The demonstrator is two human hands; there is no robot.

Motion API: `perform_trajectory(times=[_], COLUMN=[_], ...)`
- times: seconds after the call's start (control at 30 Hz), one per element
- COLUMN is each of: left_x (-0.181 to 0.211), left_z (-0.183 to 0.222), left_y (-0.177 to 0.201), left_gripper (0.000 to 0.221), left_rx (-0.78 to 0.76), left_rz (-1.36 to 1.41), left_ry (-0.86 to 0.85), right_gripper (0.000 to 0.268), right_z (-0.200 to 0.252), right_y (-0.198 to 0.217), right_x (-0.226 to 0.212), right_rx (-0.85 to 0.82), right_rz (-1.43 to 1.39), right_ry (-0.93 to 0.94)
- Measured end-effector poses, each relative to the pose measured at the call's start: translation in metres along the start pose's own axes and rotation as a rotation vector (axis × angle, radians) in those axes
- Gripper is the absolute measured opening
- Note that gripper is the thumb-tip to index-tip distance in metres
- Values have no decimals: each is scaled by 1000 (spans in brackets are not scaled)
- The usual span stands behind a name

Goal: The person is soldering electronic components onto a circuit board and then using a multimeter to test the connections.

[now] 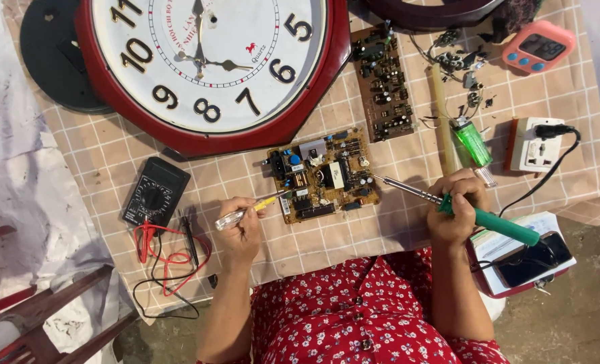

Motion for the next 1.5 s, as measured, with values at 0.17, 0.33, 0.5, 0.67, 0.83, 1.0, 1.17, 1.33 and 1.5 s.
perform_trajectory(times=[0.17,0.33,0.5,0.67,0.83,1.0,1.17,1.33,1.5], left_x=[-5,-15,-3,-2,-4,-2,-4,-3,-3], left_z=[-1,-2,-9,-9,-10,-10,-10,-11,-12], left_y=[-5,-4,-7,-6,-5,-6,-6,-6,-7], left_gripper=[16,17,18,17,17,18,18,18,19], left_rx=[-28,-38,-55,-71,-75,-86,-88,-84,-81], left_rz=[11,52,77,61,50,51,57,49,68], left_ry=[44,75,96,86,77,90,96,84,96], right_gripper=[20,21,21,21,21,21,21,17,17], right_z=[-2,1,1,1,0,2,3,3,5], right_y=[-5,-1,-2,-1,-1,6,8,4,8], right_x=[-3,2,5,3,0,3,5,3,6], right_rx=[-45,-32,-42,-40,-33,-45,-49,-80,-77], right_rz=[82,73,64,51,47,12,6,1,-8], right_ry=[-35,-50,-101,-114,-125,-152,-148,-174,-163])
Point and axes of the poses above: each hand's wrist, its own z-axis away from the middle knuckle, its own y-axis out of the back of the hand, x = y × z, the point moved 3 cm from there along -z, towards the middle knuckle, and after that the axes turned 2 degrees about x, right-handed, at the moved point
